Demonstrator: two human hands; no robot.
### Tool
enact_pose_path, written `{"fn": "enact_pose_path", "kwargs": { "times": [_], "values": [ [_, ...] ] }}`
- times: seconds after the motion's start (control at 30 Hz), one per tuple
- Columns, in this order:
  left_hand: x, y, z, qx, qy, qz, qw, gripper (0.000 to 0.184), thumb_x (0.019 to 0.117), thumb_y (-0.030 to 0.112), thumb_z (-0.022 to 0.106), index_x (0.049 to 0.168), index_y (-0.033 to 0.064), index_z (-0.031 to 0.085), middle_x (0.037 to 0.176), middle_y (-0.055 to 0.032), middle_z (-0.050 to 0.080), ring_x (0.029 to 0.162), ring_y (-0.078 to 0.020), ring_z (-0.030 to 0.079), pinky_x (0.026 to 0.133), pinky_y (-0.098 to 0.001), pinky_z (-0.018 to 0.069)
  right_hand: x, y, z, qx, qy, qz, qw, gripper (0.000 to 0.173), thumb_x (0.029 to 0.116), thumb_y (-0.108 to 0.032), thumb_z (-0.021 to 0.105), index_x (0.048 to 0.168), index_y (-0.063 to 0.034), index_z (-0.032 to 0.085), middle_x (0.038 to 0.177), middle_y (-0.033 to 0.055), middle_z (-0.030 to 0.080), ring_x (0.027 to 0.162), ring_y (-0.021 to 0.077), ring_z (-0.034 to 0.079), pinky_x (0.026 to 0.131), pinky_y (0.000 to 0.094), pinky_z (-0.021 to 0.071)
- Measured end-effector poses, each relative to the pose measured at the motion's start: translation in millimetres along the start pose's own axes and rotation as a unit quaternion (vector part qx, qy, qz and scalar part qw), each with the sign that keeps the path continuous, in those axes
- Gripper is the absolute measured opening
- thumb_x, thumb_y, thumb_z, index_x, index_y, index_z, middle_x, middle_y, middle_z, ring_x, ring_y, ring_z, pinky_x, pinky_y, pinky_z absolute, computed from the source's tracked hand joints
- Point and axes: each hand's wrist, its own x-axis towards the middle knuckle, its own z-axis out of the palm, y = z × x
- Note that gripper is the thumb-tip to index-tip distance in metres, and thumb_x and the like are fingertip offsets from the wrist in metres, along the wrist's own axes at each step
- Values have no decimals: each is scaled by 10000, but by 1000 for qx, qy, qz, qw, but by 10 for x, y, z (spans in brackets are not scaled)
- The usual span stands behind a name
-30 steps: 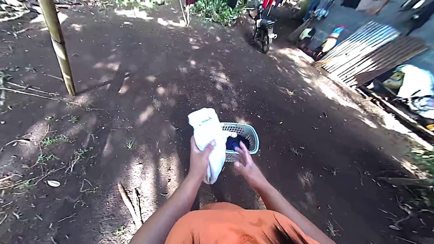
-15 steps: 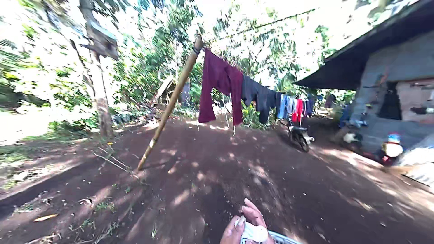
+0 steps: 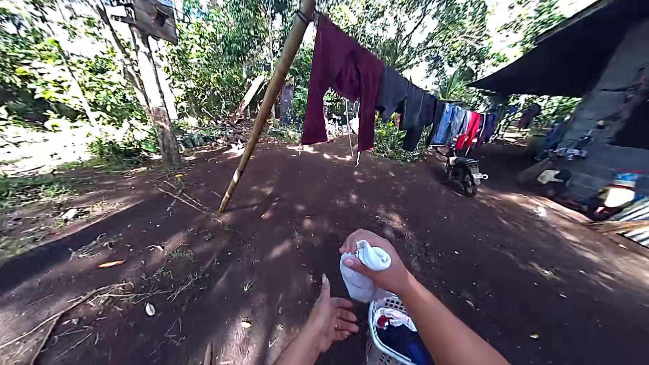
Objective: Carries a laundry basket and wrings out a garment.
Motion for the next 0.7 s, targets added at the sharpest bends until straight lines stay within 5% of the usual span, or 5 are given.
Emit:
{"fn": "enact_pose_path", "kwargs": {
  "times": [0.1, 0.3, 0.43, 0.53, 0.7],
  "values": [
    [-151, 8, 21, -233, -246, 81, 937, 845, 904, 818, 385, 1159, 56, 648, 993, -121, 751, 891, -224, 737, 802, -399, 617, 36, -368, 264, -76, -142, -170, 972, 354, 958, -357, 716, 919, -9, 661, 980, 162, 692, 1014, 223, 680, 908, 342, 572],
    [-155, 578, -12, -463, -157, 334, 806, 251, 956, 258, 546, 1084, 94, 687, 998, -118, 763, 944, -233, 753, 824, -438, 629, -588, -204, 175, 269, 87, -52, 958, 237, 962, -475, 649, 996, -251, 719, 988, -43, 717, 987, 162, 707, 930, 408, 593],
    [-200, 429, -339, 42, -254, 449, 856, 484, 816, 334, 826, 1131, -6, 688, 1133, -108, 726, 1157, -184, 655, 1076, -367, 490, -564, 235, -18, 350, 298, 239, 855, 322, 1061, -258, 456, 836, -151, 659, 706, -12, 687, 673, 125, 695, 696, 319, 623],
    [-312, 613, -163, 522, -232, 434, 697, 356, 782, 109, 775, 1137, 94, 748, 1232, -78, 699, 1324, -301, 524, 1183, -589, 251, -359, 474, 8, 195, 358, 400, 821, 190, 1087, -178, 498, 1005, -27, 580, 678, 44, 640, 593, 179, 667, 630, 369, 624],
    [-98, 360, -540, 400, -256, 337, 813, 792, 797, 719, 663, 1243, 65, 696, 1692, -214, 175, 1586, -379, 25, 1272, -573, 60, -373, 679, 282, 132, 422, 376, 814, 235, 1047, -261, 602, 1065, -26, 601, 735, 60, 665, 622, 186, 677, 640, 384, 624]
  ]
}}
